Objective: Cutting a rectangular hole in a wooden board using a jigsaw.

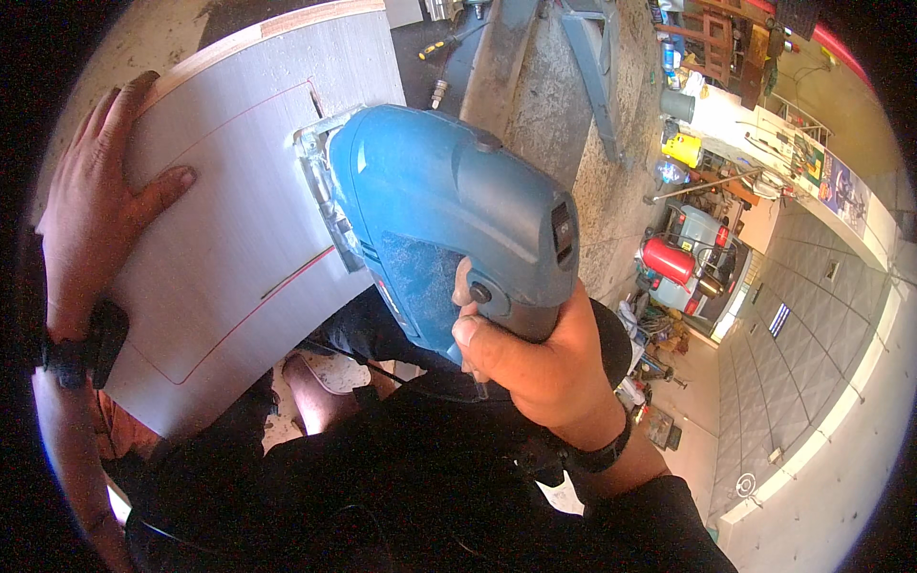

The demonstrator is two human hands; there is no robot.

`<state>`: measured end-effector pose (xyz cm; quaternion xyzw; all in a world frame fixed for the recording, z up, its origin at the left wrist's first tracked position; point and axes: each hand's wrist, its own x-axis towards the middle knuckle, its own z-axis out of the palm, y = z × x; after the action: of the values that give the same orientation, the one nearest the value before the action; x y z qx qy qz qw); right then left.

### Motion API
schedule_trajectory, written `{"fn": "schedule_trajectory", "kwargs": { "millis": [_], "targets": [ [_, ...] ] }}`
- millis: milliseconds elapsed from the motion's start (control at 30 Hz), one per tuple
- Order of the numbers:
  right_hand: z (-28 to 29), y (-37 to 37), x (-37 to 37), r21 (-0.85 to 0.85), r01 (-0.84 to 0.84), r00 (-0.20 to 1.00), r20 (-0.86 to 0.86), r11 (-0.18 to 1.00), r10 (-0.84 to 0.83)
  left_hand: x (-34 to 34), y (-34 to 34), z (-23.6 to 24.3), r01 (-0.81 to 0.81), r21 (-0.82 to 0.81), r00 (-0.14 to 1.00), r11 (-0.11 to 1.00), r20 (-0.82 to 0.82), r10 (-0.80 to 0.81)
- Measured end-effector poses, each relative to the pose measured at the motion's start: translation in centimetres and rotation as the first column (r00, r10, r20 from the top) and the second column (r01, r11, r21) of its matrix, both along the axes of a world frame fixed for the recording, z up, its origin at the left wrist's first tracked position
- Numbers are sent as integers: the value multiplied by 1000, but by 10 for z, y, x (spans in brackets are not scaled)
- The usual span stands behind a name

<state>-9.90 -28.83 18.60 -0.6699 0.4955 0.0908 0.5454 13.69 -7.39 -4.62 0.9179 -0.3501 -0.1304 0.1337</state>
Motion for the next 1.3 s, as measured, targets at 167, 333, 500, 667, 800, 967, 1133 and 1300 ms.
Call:
{"fn": "schedule_trajectory", "kwargs": {
  "millis": [167, 333, 500, 667, 800, 967, 1133, 1300],
  "targets": [
    [1, -7, -4, 122, -6, 999, 41, 992, 1, -1, -1, -1, 1, 13, 1000, 1000, 24, -1],
    [3, -7, -5, 116, 31, 999, 24, 993, -34, -3, -1, -1, -16, 8, 1000, 1000, 12, 16],
    [3, -6, -4, 104, 29, 999, 19, 994, -31, -1, -2, 2, -3, 4, 1000, 1000, -10, 3],
    [4, -7, -5, 124, 25, 1000, 10, 992, -26, -2, -3, 6, 0, 20, 1000, 1000, 3, 0],
    [4, -8, -5, 120, 22, 1000, 15, 993, -24, -2, -4, 7, -1, 25, 1000, 1000, 29, 0],
    [3, -9, -4, 125, 4, 1000, 21, 992, -6, -2, -3, 6, 10, 22, 1000, 1000, 22, -11],
    [3, -9, -4, 117, 29, 999, 12, 993, -31, -2, -5, 8, -19, 3, 1000, 1000, -13, 19],
    [3, -9, -2, 130, 43, 999, 12, 991, -45, -3, -5, 11, 2, 33, 1000, 999, -6, -2]
  ]
}}
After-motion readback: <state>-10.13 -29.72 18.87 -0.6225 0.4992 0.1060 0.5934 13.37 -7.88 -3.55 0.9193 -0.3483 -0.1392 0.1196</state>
